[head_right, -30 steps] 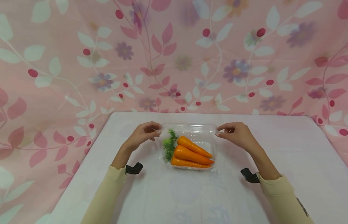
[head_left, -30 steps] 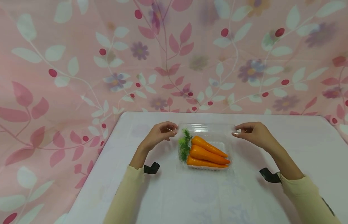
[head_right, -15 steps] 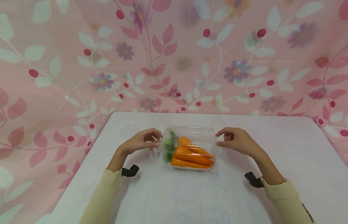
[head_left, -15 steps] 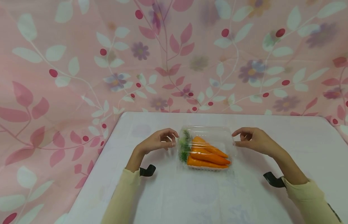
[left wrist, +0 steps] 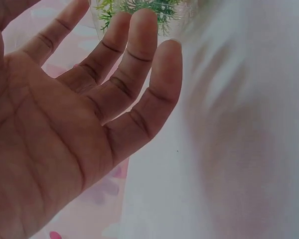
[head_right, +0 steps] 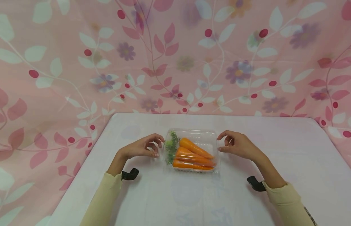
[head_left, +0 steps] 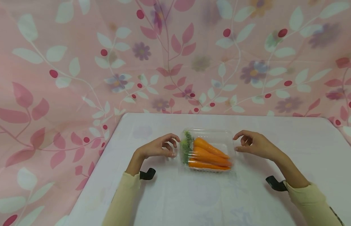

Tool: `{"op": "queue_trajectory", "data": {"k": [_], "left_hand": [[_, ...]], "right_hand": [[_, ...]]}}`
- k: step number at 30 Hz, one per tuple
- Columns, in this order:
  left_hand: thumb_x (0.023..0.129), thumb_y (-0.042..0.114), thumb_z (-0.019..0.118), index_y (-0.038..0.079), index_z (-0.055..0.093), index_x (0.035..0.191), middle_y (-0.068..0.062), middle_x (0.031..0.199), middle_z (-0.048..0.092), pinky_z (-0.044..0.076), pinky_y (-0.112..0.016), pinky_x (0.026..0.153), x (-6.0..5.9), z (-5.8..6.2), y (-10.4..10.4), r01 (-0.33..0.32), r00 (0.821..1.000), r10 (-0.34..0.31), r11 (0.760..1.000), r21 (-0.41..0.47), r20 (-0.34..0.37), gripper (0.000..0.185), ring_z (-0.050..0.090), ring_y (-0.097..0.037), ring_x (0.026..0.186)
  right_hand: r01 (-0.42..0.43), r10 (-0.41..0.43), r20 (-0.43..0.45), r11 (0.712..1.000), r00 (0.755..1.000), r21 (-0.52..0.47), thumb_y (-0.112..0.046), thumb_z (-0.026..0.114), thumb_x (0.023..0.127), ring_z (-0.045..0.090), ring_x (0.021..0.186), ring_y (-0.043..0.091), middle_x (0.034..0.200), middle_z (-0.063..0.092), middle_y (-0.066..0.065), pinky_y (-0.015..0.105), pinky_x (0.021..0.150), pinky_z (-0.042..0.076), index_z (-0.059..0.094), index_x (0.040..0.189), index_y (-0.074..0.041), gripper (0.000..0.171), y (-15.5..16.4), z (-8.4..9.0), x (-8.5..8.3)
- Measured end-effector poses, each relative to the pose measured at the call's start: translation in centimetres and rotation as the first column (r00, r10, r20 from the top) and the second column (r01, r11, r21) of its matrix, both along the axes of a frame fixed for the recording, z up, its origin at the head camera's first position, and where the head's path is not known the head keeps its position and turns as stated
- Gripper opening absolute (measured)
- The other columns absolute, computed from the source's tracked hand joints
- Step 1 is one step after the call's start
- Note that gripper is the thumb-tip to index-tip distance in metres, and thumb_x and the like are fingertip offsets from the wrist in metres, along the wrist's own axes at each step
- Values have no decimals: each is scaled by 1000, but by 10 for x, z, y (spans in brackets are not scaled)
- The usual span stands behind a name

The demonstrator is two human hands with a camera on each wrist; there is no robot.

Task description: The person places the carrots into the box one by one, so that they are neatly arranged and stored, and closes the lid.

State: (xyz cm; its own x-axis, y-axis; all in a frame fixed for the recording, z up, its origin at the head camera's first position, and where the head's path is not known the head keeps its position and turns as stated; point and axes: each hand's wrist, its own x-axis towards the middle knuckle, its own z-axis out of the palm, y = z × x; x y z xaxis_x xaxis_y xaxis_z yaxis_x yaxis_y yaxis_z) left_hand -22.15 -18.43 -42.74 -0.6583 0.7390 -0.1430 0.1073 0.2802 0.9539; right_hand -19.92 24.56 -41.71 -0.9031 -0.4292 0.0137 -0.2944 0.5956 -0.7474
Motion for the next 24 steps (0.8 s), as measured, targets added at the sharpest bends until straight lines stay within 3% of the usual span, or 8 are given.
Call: {"op": "queue_trajectory", "data": {"k": [13,24], "left_hand": [[87,14,77,17,44,136,-29,121,48,52,-57,77,4,-9,-1,22,998,-21,1000,-17,58,59,62,-37,92],[89,17,75,18,42,132,-24,118,50,54,-55,73,8,-15,6,-33,997,34,999,-14,69,54,62,-45,93]], "right_hand": [[-40,40,-51,999,998,8,-18,80,85,52,67,17,79,54,2,26,56,42,64,112,-10,33,0,-3,3],[-56,58,-67,998,996,27,-18,78,87,52,66,16,80,54,0,26,57,43,64,116,-12,32,3,-3,8]]}}
